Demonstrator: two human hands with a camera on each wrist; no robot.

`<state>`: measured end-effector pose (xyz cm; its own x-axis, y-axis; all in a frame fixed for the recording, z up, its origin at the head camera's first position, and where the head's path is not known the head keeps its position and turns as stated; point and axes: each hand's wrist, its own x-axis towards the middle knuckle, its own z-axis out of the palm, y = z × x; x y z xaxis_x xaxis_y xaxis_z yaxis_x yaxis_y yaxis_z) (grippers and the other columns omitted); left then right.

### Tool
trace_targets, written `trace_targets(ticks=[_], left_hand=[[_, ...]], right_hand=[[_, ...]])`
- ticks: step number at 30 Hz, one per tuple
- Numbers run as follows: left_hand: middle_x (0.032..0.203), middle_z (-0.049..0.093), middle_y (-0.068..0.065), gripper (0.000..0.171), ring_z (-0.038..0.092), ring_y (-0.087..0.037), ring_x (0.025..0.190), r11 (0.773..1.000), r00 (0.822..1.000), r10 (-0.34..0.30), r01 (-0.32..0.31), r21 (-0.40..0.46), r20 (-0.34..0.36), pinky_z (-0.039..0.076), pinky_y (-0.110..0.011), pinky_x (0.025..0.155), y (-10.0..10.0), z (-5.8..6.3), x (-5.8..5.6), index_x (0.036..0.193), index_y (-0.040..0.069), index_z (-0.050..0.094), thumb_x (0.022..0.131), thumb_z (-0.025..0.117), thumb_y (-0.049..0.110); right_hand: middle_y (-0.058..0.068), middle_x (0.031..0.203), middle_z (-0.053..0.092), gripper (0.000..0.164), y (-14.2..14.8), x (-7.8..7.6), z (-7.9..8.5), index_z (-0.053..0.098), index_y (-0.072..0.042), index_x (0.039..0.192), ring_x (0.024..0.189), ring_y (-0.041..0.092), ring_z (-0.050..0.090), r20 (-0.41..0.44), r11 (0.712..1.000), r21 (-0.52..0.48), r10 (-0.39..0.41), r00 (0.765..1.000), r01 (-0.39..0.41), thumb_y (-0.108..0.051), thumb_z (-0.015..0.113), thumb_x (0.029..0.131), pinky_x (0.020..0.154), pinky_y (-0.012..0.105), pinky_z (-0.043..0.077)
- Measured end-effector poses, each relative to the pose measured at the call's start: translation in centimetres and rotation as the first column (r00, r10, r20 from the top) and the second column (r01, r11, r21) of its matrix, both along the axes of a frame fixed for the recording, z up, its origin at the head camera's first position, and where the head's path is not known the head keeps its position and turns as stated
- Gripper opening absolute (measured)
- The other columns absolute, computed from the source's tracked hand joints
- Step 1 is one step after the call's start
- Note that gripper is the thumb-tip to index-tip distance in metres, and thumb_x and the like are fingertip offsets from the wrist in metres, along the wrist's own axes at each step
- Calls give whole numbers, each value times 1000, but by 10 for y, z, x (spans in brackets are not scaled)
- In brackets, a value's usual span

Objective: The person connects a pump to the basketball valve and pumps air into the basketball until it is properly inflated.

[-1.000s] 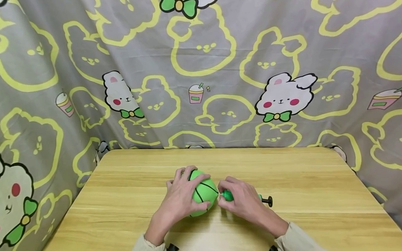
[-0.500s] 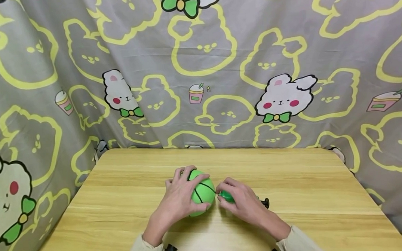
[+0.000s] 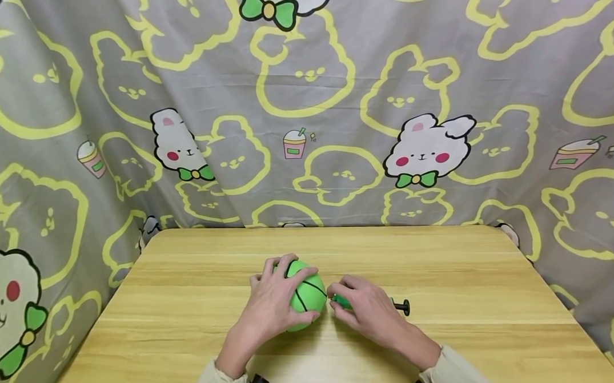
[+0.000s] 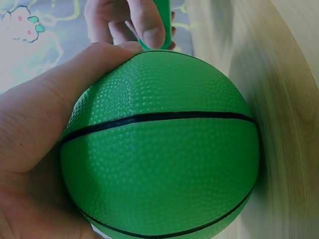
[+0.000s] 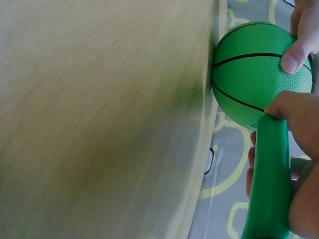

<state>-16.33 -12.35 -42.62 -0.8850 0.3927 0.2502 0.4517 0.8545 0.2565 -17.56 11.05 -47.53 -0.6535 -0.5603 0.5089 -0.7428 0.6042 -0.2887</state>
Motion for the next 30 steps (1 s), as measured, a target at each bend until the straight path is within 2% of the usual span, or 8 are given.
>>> trace_targets(ticks=[5,21,30], left_hand=[[145,47,-8,72,44,-34,123,1000,1000,14,-14,-1,16,45,-57,75,1,-1,0,136,39,63,70,86,60],[144,48,-8,71,42,-37,129,1000,1000,14,-14,7,6,47,-59,75,3,-3,-1,134,39,63,70,86,57],[144,47,-7,71,42,-36,130,1000,1000,12,-12,14,18,47,-58,75,0,-1,0,134,38,63,70,86,57]], right_hand=[[-11,93,60,14,2,0,-1,72,-25,102,75,3,49,-6,1000,14,-25,1000,25,-18,73,90,57,17,41],[-11,92,61,15,6,0,-4,73,-23,98,76,5,52,-85,1000,-15,-19,996,18,-15,75,87,59,21,45],[-12,92,61,14,6,0,-5,73,-23,97,77,4,52,-73,1000,-27,-18,997,16,-15,75,86,58,21,45]])
